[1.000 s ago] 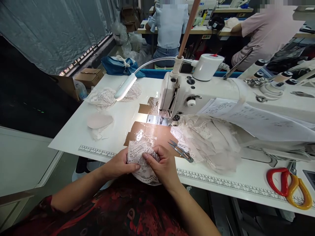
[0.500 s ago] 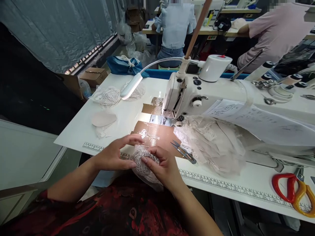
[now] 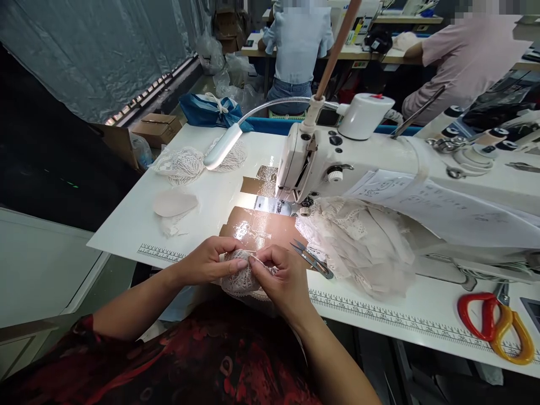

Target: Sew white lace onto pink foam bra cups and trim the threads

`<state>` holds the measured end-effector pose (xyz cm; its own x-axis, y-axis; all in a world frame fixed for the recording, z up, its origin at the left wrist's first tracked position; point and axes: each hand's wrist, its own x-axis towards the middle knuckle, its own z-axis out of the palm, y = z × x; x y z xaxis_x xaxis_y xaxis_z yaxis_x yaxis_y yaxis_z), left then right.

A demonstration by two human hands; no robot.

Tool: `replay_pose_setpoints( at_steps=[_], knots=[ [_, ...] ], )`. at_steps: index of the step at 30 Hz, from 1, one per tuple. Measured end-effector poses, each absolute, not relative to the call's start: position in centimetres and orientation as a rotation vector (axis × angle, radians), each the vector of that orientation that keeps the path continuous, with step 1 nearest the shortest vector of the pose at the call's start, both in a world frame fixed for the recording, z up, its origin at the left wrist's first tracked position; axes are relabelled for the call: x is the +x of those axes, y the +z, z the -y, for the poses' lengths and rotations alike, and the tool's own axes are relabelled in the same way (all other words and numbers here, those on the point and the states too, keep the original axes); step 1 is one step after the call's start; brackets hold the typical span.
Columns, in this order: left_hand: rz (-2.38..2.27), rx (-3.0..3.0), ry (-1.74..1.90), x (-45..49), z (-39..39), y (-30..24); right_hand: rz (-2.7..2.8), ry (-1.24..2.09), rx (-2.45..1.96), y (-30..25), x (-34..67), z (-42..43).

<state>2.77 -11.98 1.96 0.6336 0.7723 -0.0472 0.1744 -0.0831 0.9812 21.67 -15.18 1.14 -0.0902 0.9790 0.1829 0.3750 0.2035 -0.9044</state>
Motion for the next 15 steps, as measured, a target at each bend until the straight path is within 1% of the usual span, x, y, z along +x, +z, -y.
replay_pose_setpoints(
  at_steps=[2,7,12,15],
  knots=[
    [-0.823,1.621,0.598,2.9,11.8,1.8,1.559,0.971,-1.325,1.0,21.7,15.0],
    [-0.802,1.613,0.573,3.1,11.4,1.5,1.382,1.325,-1.282,0.9,22.3,14.5],
    [-0.690,1.366,0.474,3.0,11.0,1.4,1.292,1.432,-1.245,0.7,22.9,14.4],
    [-0.657,1.230,0.498,3.1,10.8,1.4,1.256,1.486,-1.209,0.5,23.0,14.3]
  ],
)
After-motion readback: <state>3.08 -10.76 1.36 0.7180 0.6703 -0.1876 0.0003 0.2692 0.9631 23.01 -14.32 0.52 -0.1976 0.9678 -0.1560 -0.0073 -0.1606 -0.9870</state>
